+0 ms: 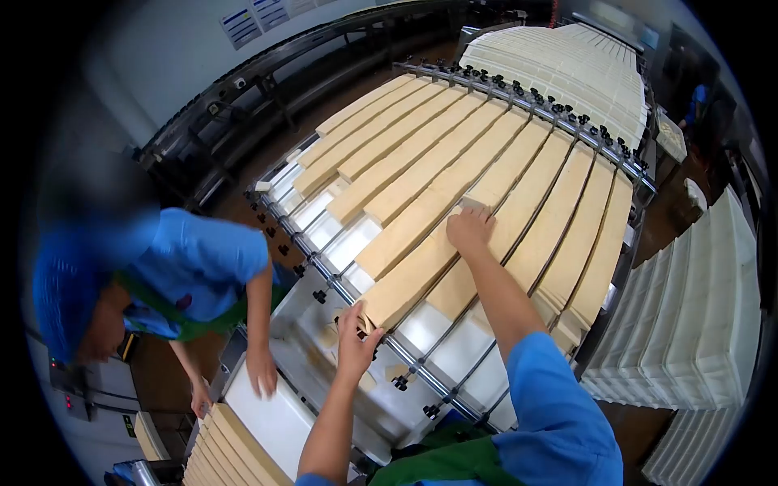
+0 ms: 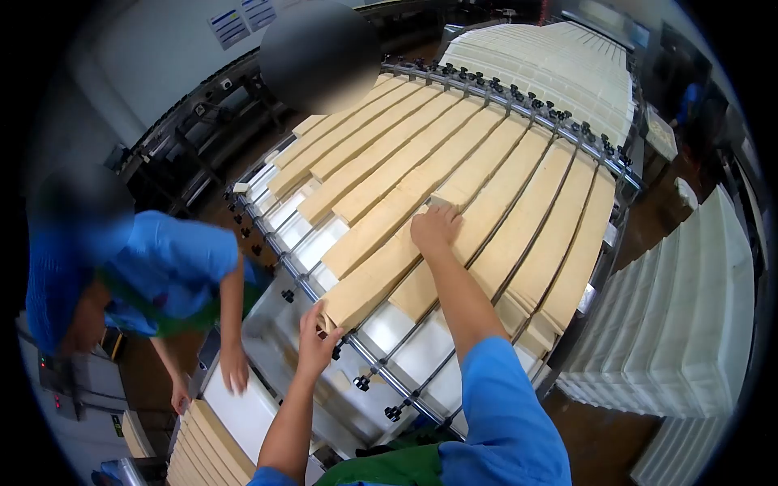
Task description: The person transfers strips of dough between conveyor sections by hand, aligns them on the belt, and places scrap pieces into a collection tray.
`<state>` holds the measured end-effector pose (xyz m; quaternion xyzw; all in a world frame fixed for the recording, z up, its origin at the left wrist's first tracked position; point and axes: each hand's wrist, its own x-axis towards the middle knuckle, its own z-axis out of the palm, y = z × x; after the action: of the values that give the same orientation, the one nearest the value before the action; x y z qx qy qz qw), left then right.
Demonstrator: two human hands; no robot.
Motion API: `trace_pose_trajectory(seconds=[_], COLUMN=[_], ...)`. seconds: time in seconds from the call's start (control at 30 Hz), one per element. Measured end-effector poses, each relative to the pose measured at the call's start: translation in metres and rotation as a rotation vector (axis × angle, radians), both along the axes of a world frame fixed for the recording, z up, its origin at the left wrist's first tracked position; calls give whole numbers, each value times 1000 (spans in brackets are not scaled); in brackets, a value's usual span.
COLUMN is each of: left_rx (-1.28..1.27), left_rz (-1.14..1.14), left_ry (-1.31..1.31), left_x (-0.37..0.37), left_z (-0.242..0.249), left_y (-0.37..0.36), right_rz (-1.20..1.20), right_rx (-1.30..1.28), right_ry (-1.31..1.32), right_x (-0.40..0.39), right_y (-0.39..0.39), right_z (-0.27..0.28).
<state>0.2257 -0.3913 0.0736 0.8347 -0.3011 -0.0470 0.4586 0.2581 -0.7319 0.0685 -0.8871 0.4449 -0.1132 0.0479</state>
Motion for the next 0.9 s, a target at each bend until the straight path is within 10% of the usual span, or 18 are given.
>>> trace_pose_trajectory(seconds=[0.53,0.9], left_rx=[-26,-214], left_rz=[155,270], left_ry=[1,105], left_x=[-12,-93], left_z=[12,23], left_y=[-32,75], right_rz=[168,70], right_rx=[-45,-54], right_ry=[-89,91], right_x=[18,24], right_y=[-21,-22], right_z=[-1,3])
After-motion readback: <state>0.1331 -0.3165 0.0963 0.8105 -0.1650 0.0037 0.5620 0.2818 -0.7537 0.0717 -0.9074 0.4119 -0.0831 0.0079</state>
